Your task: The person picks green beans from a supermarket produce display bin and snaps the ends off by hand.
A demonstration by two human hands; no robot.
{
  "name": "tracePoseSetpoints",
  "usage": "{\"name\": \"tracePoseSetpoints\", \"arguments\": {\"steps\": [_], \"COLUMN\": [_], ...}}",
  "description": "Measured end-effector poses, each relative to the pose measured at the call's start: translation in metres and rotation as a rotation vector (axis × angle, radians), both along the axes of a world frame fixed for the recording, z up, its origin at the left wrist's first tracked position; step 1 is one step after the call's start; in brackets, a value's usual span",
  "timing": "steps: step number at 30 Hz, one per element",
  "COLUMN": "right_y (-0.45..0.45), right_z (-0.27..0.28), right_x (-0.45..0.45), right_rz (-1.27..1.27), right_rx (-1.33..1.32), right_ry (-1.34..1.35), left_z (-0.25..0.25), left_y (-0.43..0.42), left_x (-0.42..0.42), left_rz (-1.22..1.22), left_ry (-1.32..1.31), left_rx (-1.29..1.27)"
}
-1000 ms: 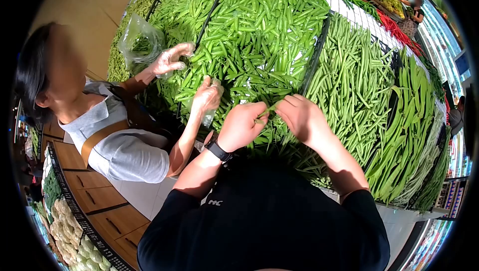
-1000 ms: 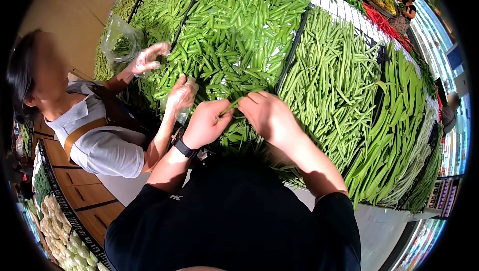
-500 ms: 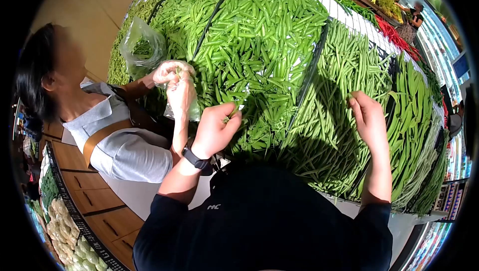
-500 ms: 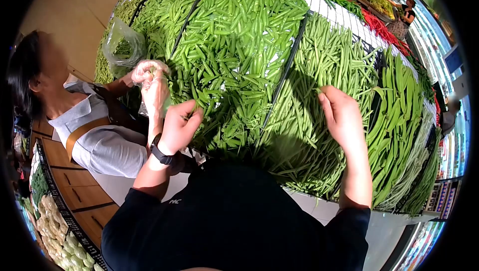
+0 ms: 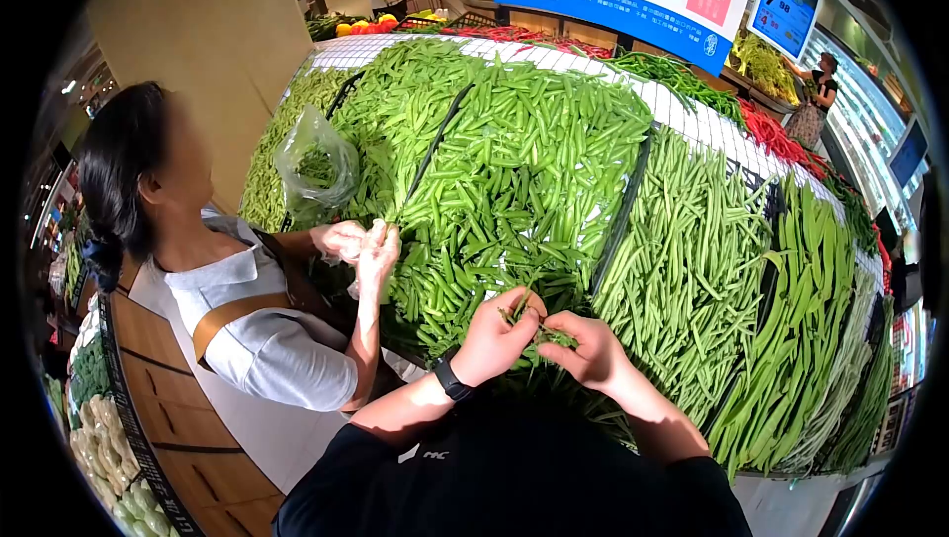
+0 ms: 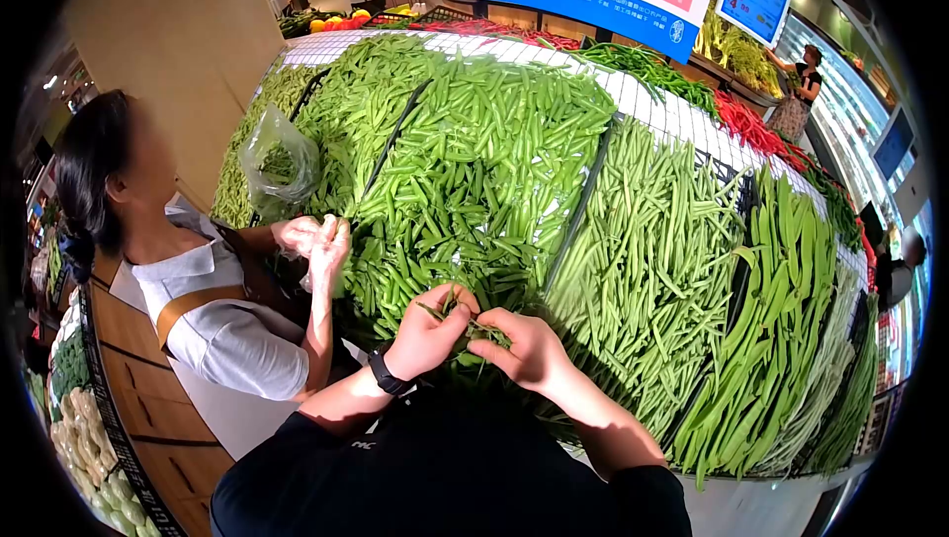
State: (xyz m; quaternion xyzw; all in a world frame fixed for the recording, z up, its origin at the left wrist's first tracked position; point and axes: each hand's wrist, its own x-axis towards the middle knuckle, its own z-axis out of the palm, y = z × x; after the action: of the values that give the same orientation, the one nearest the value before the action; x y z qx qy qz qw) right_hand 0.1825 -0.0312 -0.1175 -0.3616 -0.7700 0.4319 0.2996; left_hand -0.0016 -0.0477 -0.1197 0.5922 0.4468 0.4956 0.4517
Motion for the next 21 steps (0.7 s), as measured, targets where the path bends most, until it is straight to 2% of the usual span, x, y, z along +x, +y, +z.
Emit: {"name": "tracePoseSetpoints", "arguments": {"steps": [3, 5, 6, 7, 9, 11, 13, 14, 17, 20, 21], "right_y": [0.002, 0.005, 0.008, 0.012, 0.016, 0.02, 0.014, 0.015, 0.015, 0.006, 0.004], "right_z": [-0.002, 0.0, 0.004, 0.009, 0.014, 0.006, 0.027, 0.026, 0.024, 0.052, 0.05], "right_x": [-0.003, 0.0, 0.002, 0.005, 0.011, 0.012, 0.009, 0.01, 0.012, 0.01, 0.009], "right_rz": [-0.012, 0.007, 0.011, 0.005, 0.019, 0.012, 0.005, 0.002, 0.048, -0.1, -0.101], "right_rx": [-0.035, -0.091, -0.058, -0.057, -0.199, -0.1, -0.217, -0.216, -0.14, 0.036, 0.037], "right_ry": [0.092, 0.082, 0.067, 0.066, -0.023, 0.068, -0.008, -0.008, -0.025, -0.478, -0.479], "left_z": [-0.002, -0.002, 0.003, 0.008, 0.019, 0.007, 0.006, 0.007, 0.012, 0.001, 0.001], "left_y": [-0.001, 0.0, 0.003, 0.002, -0.004, -0.001, 0.001, 0.0, -0.001, -0.003, -0.003], "left_x": [0.0, -0.006, -0.01, -0.012, -0.011, -0.012, -0.017, -0.016, -0.019, -0.016, -0.014], "left_rz": [0.034, -0.01, -0.031, -0.035, -0.098, -0.114, -0.323, -0.357, -0.363, -0.306, -0.256], "left_ry": [-0.104, 0.008, 0.235, 0.233, 0.495, 0.409, 0.399, 0.311, 0.304, 0.217, 0.162], "left_rx": [-0.013, 0.039, 0.268, 0.27, 0.353, 0.343, 0.015, -0.011, -0.108, -0.059, -0.016]}}
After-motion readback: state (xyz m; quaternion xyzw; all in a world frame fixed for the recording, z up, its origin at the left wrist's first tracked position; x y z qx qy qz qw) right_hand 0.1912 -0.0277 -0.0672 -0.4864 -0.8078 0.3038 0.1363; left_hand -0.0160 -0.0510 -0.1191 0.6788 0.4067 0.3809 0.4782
